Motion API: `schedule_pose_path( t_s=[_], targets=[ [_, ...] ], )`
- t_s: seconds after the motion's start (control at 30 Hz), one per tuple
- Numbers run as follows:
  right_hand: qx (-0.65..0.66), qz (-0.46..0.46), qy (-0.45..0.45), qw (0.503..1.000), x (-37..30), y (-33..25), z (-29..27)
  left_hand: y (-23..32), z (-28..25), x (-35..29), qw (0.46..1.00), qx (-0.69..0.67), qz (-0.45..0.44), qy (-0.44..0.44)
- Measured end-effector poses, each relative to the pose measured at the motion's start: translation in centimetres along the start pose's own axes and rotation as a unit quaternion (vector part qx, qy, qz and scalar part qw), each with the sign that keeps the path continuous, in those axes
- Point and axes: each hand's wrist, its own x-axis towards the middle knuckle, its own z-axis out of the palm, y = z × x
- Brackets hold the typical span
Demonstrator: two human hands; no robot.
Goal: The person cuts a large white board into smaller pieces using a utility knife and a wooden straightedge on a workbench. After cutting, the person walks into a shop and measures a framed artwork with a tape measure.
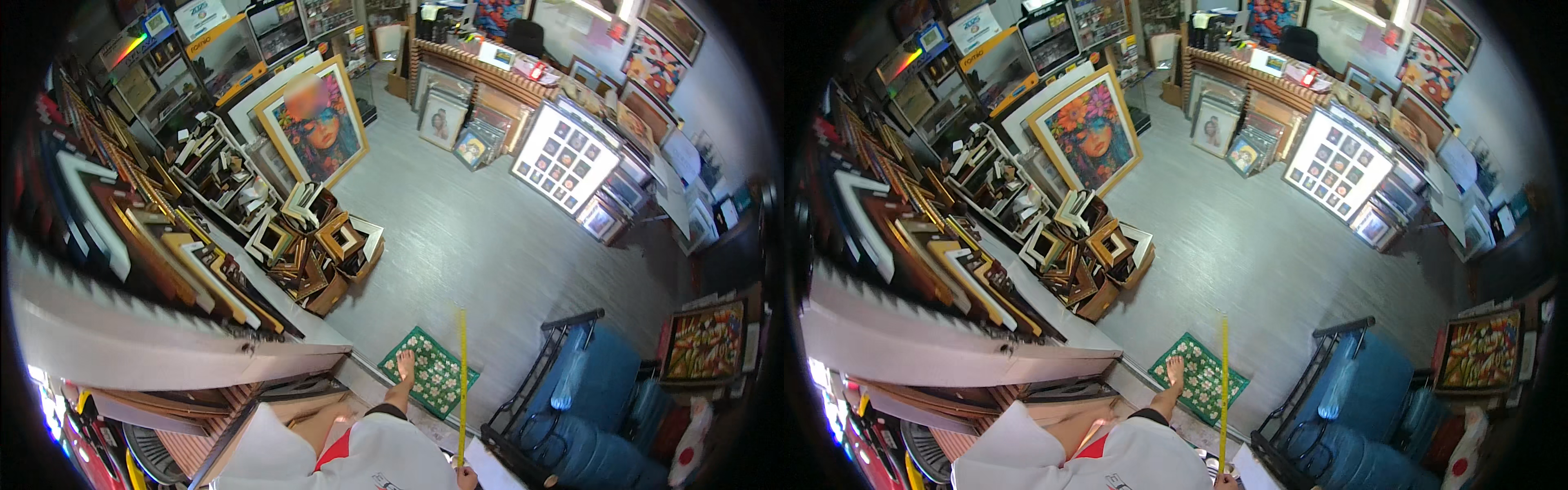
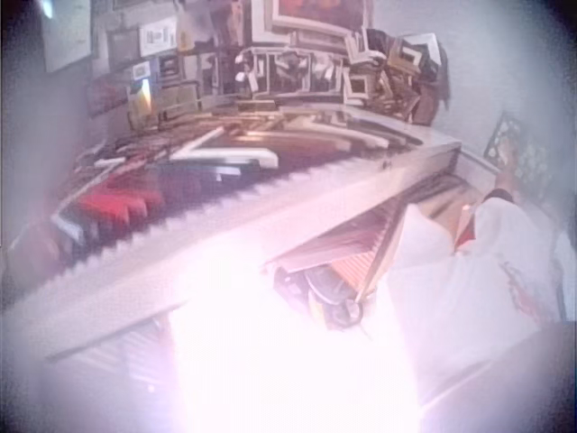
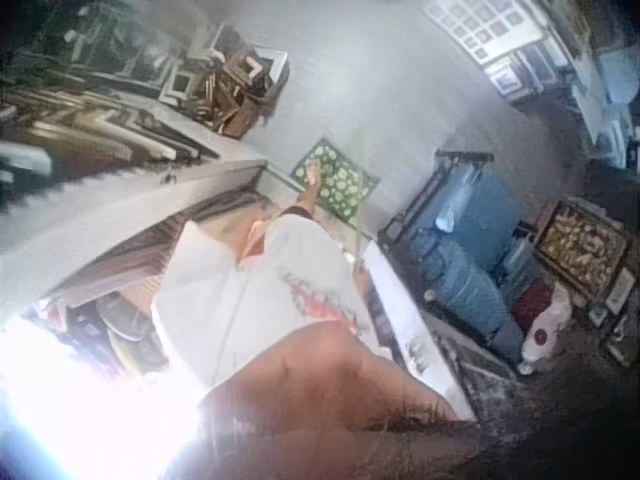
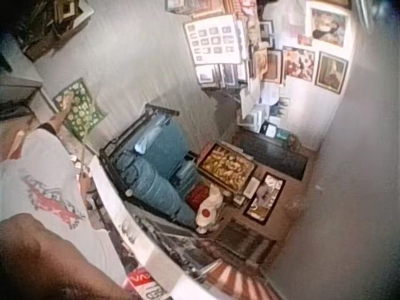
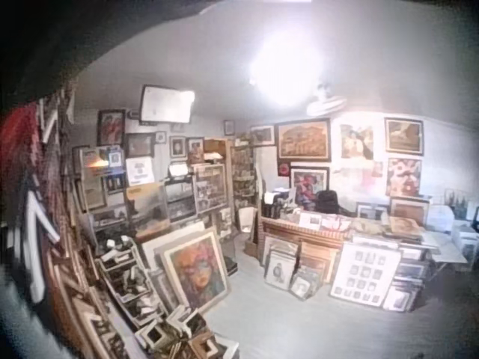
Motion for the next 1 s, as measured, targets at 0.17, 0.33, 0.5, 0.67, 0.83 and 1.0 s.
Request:
schedule_pose_path(
  t_s=[0.17,0.33,0.5,0.67,0.83,1.0],
  targets=[
    [0.009,0.008,-0.005,1.000,8.7,-8.9,-3.1,11.4,-16.3,9.1,0.948,-0.174,0.052,0.261],
    [0.121,0.010,-0.013,0.993,18.2,-19.3,-5.1,23.8,-30.2,13.6,0.881,-0.386,0.123,0.245],
    [-0.117,-0.085,0.059,0.988,26.7,-34.5,-8.1,32.4,-37.6,14.4,0.897,-0.297,0.229,0.235],
    [-0.136,-0.337,0.064,0.930,39.9,-54.6,-8.7,38.6,-47.2,16.0,0.844,-0.362,0.343,0.196],
    [-0.199,-0.478,-0.020,0.855,50.6,-77.4,-7.4,41.2,-59.4,15.8,0.731,-0.574,0.256,0.266],
    [-0.251,-0.623,-0.048,0.739,56.8,-98.2,-5.0,41.4,-72.3,17.1,0.614,-0.632,0.202,0.428]
  ],
)
